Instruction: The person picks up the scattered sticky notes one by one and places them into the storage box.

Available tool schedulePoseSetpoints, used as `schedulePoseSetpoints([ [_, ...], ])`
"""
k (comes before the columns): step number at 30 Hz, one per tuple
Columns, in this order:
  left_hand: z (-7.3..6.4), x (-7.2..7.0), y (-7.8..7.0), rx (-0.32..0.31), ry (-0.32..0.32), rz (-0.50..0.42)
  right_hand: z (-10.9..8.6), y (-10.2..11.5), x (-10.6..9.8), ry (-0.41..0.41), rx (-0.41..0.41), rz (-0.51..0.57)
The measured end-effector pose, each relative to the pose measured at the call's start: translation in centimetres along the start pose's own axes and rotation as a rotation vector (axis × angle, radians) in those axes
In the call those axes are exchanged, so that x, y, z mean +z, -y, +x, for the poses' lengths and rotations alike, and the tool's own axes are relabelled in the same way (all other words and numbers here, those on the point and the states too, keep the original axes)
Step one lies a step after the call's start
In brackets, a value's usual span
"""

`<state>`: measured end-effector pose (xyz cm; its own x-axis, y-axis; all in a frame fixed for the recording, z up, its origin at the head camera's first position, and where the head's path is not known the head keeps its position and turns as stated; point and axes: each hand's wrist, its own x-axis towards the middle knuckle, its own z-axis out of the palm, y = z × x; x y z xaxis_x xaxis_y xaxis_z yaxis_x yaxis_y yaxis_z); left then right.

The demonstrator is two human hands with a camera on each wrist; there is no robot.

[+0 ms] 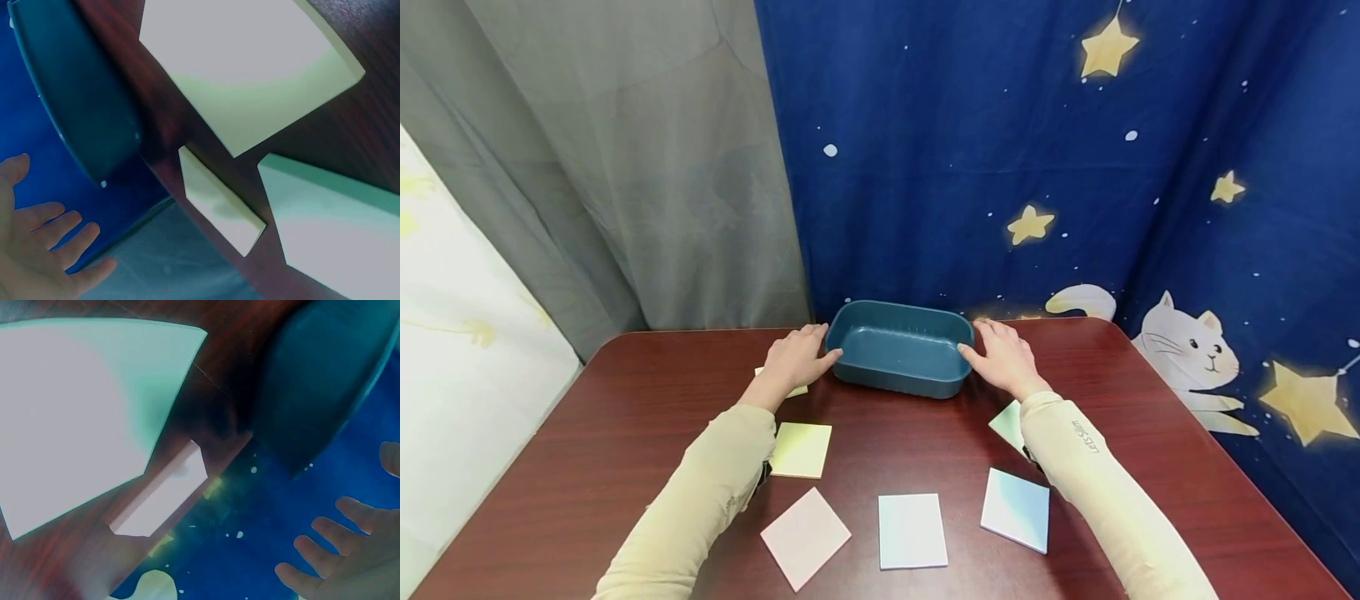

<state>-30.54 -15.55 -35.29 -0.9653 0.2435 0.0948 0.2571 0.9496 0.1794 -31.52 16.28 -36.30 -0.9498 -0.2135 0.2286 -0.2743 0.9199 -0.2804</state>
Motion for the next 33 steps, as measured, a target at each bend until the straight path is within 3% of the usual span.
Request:
schedulePoseSetpoints([
  [13, 0.1, 2.1, 0.3, -0.022, 0.087, -0.022, -0.9, -0.1, 2.2, 0.069, -0.026, 0.035],
  [33, -0.2, 2.3, -0.3, 0.011, 0.064, -0.005, -0.5, -1.6, 1.9, 0.079, -0.112, 0.061],
])
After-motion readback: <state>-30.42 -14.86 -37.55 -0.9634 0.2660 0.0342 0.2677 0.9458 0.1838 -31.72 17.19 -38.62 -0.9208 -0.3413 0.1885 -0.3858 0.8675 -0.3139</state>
